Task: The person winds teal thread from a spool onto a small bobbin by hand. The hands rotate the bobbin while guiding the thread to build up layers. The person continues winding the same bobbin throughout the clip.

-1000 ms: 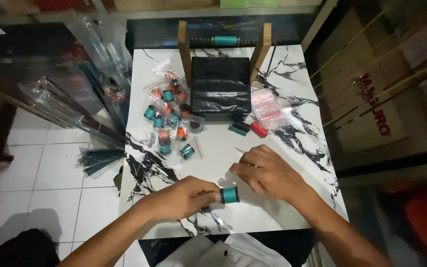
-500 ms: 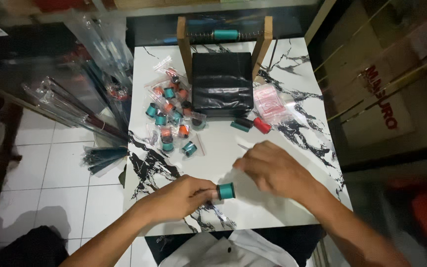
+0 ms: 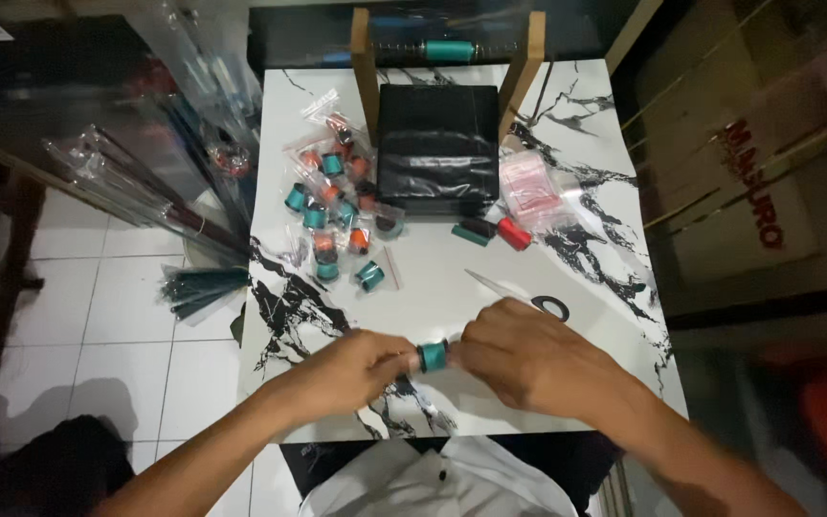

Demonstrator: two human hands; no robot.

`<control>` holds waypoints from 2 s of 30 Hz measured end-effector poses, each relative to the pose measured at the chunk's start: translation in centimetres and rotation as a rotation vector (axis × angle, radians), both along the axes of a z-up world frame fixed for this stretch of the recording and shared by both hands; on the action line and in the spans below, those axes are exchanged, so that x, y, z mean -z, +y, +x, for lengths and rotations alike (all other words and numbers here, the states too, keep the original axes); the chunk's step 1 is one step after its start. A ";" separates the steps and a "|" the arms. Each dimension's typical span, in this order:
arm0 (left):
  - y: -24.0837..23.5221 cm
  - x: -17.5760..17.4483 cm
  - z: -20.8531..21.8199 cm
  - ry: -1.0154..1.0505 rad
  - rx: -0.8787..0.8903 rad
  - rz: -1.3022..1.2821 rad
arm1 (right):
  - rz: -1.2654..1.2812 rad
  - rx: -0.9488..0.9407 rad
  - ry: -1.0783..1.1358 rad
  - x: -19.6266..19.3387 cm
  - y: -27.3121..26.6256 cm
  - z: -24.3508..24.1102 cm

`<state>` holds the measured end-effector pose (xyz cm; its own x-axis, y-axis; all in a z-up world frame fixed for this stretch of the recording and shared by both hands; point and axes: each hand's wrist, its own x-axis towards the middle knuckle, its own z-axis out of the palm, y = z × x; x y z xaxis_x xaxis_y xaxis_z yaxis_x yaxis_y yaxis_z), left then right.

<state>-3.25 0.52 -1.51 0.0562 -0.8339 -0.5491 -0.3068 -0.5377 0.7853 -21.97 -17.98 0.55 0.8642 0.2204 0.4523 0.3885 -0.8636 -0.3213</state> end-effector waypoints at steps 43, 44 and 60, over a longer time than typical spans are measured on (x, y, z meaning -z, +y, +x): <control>-2.1 -4.1 1.4 -0.123 0.028 -0.158 | 0.288 -0.035 0.018 7.3 -2.8 4.3; -2.0 -3.5 2.0 -0.174 0.017 -0.177 | 0.199 -0.063 0.017 7.7 -1.9 3.7; -1.9 -4.4 1.9 -0.337 0.048 -0.145 | 0.360 -0.059 0.058 6.4 -1.0 2.9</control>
<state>-1.40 -1.36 2.90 0.1726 -0.9076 -0.3828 -0.5835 -0.4073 0.7026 -19.03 -18.99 -5.90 0.8810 0.1068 0.4610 0.4069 -0.6681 -0.6229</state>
